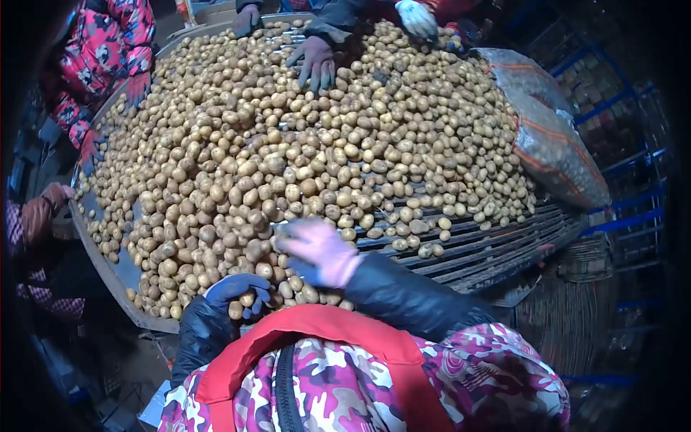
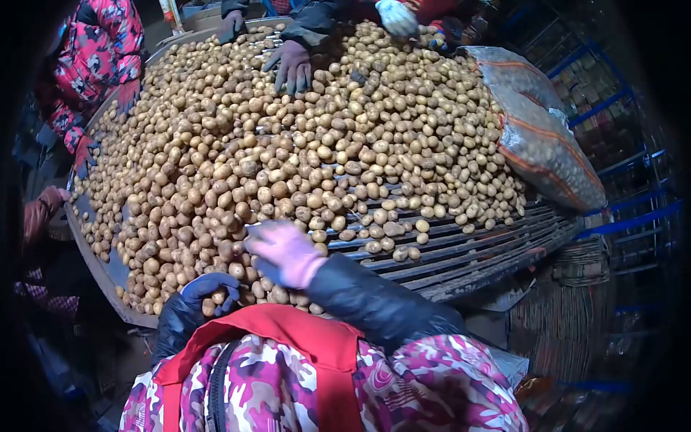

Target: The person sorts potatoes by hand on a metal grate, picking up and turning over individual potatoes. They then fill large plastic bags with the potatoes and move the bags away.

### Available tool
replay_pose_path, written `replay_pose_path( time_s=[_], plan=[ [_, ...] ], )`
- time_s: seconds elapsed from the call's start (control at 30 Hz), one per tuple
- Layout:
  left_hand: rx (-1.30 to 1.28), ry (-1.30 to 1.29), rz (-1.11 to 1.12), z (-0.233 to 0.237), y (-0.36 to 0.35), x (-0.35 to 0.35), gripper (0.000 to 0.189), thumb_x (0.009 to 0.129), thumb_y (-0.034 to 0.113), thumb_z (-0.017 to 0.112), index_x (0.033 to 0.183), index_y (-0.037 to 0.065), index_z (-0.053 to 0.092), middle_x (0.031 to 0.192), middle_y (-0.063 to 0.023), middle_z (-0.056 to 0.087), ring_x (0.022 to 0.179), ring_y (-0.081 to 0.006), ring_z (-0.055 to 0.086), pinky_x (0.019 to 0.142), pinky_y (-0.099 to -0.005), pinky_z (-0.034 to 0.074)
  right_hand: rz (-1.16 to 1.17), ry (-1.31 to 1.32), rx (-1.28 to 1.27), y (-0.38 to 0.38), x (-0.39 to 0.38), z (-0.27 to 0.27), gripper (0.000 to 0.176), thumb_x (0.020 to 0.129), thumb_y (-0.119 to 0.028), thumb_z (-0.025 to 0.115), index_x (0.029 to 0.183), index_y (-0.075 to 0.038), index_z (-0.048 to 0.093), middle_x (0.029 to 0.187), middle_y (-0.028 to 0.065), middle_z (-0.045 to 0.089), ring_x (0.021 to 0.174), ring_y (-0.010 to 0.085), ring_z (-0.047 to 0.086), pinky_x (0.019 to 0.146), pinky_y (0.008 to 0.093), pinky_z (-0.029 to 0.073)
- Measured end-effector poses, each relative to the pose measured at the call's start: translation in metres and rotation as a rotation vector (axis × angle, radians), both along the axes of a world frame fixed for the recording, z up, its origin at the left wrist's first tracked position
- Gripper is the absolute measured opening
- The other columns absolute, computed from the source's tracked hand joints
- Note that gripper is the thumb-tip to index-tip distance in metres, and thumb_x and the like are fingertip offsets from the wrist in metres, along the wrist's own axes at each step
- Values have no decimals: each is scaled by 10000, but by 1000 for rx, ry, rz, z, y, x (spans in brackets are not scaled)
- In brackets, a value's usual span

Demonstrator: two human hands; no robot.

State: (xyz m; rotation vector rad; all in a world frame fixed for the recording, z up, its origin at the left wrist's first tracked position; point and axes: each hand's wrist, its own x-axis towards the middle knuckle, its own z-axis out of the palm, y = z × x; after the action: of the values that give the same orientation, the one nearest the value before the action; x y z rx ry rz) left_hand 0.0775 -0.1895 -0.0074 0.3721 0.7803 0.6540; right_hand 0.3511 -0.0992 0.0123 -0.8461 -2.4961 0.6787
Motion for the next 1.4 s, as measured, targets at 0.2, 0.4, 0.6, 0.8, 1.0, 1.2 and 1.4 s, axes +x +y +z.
replay_pose_path(
  time_s=[0.2,0.4,0.6,0.8,1.0,1.2,1.4],
  plan=[
    [69,-14,-33,-10,0,-7,485,938,397,590,1207,-1,653,1002,-123,692,751,-171,628,551,-249,482,-1029,-12,342,3,213,-32,428,857,-143,652,1268,-41,595,1220,156,604,1106,302,593,932,413,494],
    [-23,-56,-57,-16,6,-12,490,917,359,608,1229,-17,648,1034,-114,712,749,-147,630,620,-261,502,-1789,-81,-14,11,338,-76,698,933,-478,635,1475,-84,441,1490,263,390,1339,373,446,1087,428,408],
    [-2,-94,-80,-21,5,-13,520,913,359,639,1268,-21,620,1050,-137,693,773,-189,644,586,-268,504,-1605,-203,56,46,197,-25,742,924,-434,693,1519,-119,382,1507,245,376,1322,371,485,1049,482,445],
    [35,-68,-77,-20,4,-12,492,915,353,621,1249,-8,637,1042,-124,695,764,-173,631,588,-261,488,-1146,-227,-54,67,85,-30,829,860,-550,683,1527,-177,364,1503,300,372,1313,466,465,1101,518,370],
    [18,-46,-99,-13,6,-11,468,915,320,603,1257,3,639,1034,-107,697,781,-161,625,611,-262,488,-683,-323,41,93,3,-16,585,880,-464,654,1380,-174,567,1521,103,453,1455,433,278,1185,606,190],
    [49,-63,-118,-15,7,-15,468,922,275,575,1283,-19,619,1080,-115,703,836,-166,640,696,-273,514,-394,-257,296,130,-45,-12,538,840,-265,677,1360,-176,570,1419,132,515,1312,379,461,1126,530,324],
    [61,-74,-197,-17,9,-16,502,938,314,565,1323,-5,592,1092,-103,700,857,-156,637,728,-285,508,-140,-839,18,153,-86,32,535,857,-79,578,1378,-195,534,1344,141,544,1206,347,585,989,459,490]
  ],
)
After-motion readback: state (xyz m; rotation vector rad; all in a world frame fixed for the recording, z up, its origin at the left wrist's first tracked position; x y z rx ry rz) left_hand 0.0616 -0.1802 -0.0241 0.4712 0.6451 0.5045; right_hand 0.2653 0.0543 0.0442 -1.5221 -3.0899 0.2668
